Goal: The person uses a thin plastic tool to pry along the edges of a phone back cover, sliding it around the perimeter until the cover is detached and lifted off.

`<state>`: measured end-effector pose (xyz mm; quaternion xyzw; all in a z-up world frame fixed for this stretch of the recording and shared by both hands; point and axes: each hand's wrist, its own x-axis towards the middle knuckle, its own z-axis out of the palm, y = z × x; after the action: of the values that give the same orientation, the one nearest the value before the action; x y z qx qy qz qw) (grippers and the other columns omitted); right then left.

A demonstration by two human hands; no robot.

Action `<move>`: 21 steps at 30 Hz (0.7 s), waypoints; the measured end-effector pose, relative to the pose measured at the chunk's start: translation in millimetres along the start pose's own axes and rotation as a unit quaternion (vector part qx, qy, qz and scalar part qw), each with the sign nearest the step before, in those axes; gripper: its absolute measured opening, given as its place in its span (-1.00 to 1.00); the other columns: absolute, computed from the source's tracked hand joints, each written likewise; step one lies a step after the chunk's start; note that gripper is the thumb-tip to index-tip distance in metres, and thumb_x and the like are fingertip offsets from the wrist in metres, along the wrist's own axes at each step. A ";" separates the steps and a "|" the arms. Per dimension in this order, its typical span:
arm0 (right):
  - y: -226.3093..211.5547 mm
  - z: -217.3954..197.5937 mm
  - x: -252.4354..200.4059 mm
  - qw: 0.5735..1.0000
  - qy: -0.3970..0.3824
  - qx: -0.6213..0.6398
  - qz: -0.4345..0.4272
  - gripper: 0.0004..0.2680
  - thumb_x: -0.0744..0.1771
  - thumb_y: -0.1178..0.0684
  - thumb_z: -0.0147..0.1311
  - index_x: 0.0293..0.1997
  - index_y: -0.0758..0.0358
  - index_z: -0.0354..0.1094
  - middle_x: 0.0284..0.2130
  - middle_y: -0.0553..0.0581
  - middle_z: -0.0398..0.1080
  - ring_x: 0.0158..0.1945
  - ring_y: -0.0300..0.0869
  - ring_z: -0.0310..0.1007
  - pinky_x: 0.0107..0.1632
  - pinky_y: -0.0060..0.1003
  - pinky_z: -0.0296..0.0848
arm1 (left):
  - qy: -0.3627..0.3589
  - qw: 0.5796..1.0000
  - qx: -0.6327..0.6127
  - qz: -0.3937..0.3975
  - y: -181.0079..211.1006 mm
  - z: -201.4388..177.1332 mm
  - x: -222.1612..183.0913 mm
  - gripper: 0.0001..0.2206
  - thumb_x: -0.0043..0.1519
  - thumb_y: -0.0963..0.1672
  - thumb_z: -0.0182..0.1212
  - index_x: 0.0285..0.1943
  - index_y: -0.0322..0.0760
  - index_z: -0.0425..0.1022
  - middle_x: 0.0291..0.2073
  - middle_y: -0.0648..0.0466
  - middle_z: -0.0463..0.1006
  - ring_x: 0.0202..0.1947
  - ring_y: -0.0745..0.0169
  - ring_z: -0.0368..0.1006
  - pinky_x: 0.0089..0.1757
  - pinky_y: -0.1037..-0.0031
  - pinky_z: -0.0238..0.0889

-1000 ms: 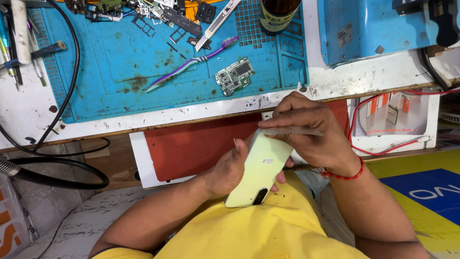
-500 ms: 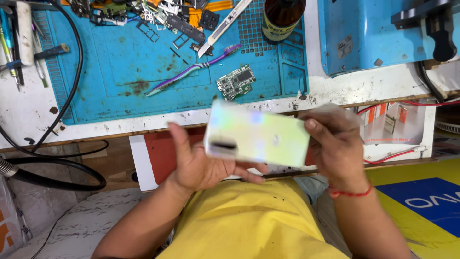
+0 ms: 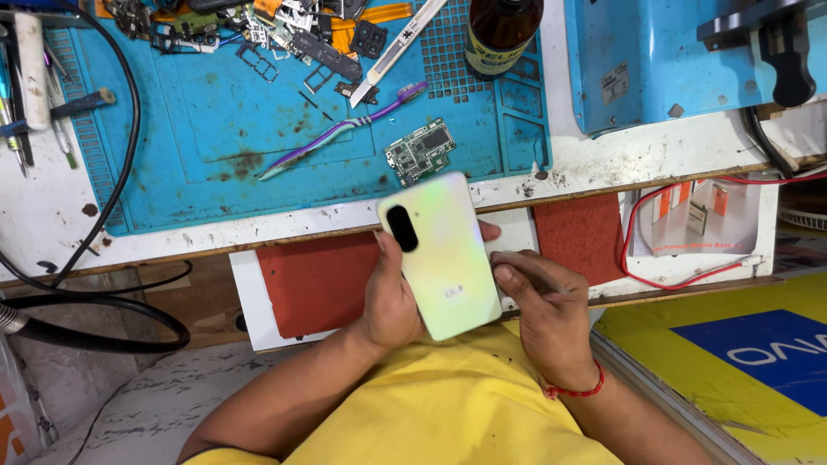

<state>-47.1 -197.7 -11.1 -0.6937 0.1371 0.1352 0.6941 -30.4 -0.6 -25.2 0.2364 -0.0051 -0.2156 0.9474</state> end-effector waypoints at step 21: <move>-56.4 -11.6 60.4 0.989 -0.106 0.016 -0.106 -0.92 0.38 0.24 0.19 -0.08 0.44 0.53 -0.31 0.07 0.44 -0.26 -0.31 0.37 -0.20 -0.40 0.37 | -0.027 0.984 0.008 -0.179 23.2 1.0 -5.9 -0.13 0.28 0.31 -0.18 0.55 -0.35 0.13 0.19 -0.17 0.46 0.10 0.08 0.48 0.10 0.23 0.41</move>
<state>30.1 -209.5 18.3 -0.6750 -0.0092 0.1317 0.7259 -26.4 19.9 -13.3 0.2352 0.0100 -0.3876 0.8913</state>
